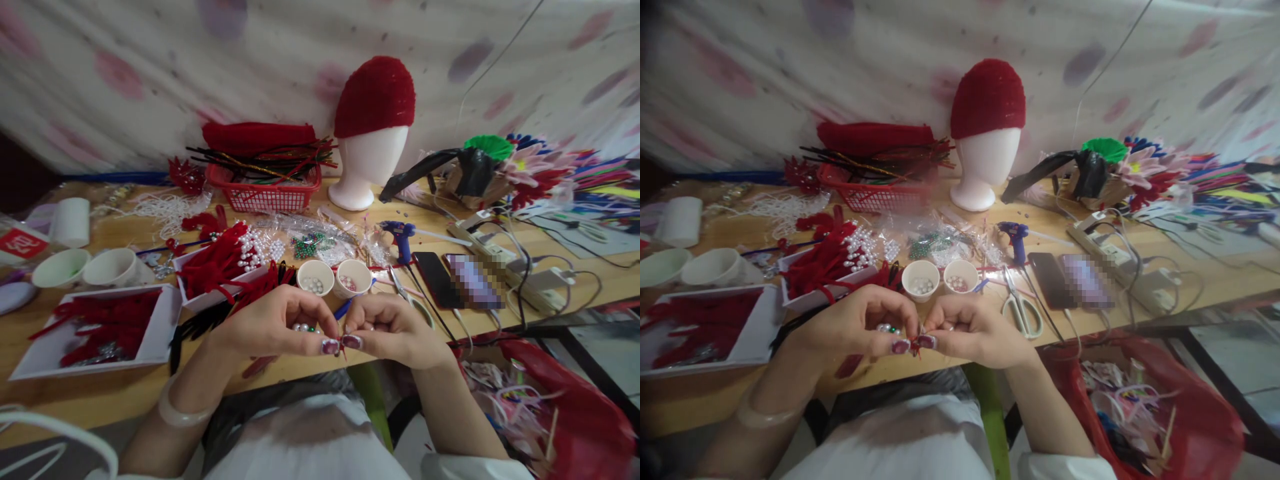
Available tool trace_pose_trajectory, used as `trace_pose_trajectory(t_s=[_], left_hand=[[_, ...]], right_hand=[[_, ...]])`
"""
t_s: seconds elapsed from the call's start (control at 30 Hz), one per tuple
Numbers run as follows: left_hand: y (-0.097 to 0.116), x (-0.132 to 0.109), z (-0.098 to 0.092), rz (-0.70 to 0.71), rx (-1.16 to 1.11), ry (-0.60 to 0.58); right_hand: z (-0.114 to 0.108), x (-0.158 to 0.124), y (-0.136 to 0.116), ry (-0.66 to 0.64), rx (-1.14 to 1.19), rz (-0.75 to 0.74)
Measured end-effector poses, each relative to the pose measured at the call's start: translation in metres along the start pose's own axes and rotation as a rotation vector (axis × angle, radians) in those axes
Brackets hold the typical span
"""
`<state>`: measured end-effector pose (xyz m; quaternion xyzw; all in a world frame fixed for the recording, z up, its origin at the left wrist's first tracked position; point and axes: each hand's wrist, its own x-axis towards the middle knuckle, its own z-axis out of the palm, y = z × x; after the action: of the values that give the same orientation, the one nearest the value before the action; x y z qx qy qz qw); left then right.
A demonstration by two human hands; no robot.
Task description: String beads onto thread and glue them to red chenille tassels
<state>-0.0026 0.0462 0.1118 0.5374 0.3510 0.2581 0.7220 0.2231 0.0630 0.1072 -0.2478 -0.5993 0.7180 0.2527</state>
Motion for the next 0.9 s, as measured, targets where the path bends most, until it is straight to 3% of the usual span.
trace_pose_trajectory(t_s=[0.13,0.5,0.73,0.9], left_hand=[[-0.003,0.002,-0.004,-0.040,-0.061,-0.022],[-0.002,0.009,0.002,0.030,-0.187,-0.037],[-0.013,0.014,0.001,0.022,-0.353,-0.052],[-0.019,0.013,0.003,0.063,-0.393,-0.068]], right_hand=[[-0.002,0.000,0.002,0.008,0.021,0.035],[-0.002,0.005,0.000,0.015,0.047,-0.001],[-0.001,0.009,0.003,-0.010,0.151,0.042],[0.002,0.006,0.004,0.048,0.159,0.014]])
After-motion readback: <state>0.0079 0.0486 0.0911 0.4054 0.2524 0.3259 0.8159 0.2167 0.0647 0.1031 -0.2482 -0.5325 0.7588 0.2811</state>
